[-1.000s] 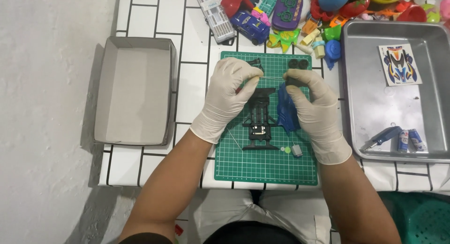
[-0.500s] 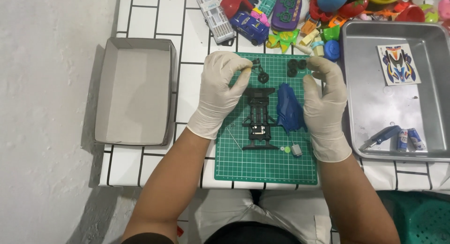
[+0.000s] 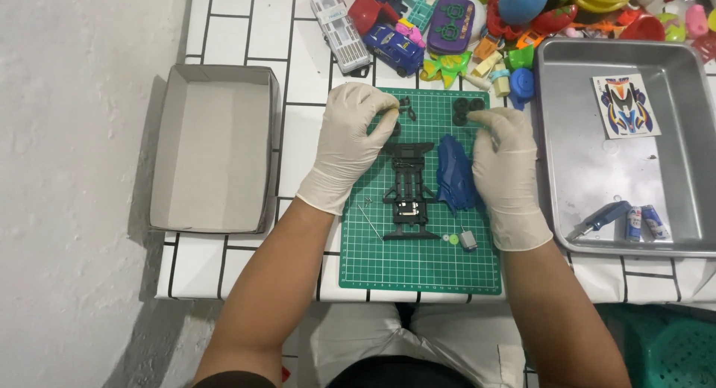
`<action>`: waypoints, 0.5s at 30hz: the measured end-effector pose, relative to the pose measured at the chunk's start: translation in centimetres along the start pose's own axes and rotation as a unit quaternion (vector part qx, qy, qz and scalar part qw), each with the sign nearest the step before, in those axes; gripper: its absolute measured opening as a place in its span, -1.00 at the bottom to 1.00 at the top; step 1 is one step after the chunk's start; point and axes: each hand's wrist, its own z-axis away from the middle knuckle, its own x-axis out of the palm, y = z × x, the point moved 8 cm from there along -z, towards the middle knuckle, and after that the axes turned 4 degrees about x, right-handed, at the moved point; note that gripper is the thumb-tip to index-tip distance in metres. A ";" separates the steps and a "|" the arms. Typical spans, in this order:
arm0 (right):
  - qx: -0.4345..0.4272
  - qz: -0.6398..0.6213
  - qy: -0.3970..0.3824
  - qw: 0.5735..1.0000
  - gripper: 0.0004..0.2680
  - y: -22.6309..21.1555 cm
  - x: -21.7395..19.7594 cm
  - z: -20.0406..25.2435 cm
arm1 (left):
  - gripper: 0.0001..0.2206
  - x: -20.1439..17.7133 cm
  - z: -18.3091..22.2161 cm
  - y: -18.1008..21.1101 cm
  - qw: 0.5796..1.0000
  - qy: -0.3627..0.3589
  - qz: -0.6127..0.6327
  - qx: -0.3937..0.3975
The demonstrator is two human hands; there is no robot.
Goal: Assembling a miniature 4WD toy car chassis on a green cutting mat, fitting internal gears and plastic covers.
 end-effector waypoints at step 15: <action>0.026 0.071 -0.046 0.996 -0.71 3.4 1.7 -0.7 | -0.85 0.9 0.5 0.3 0.998 -0.042 -0.035 0.025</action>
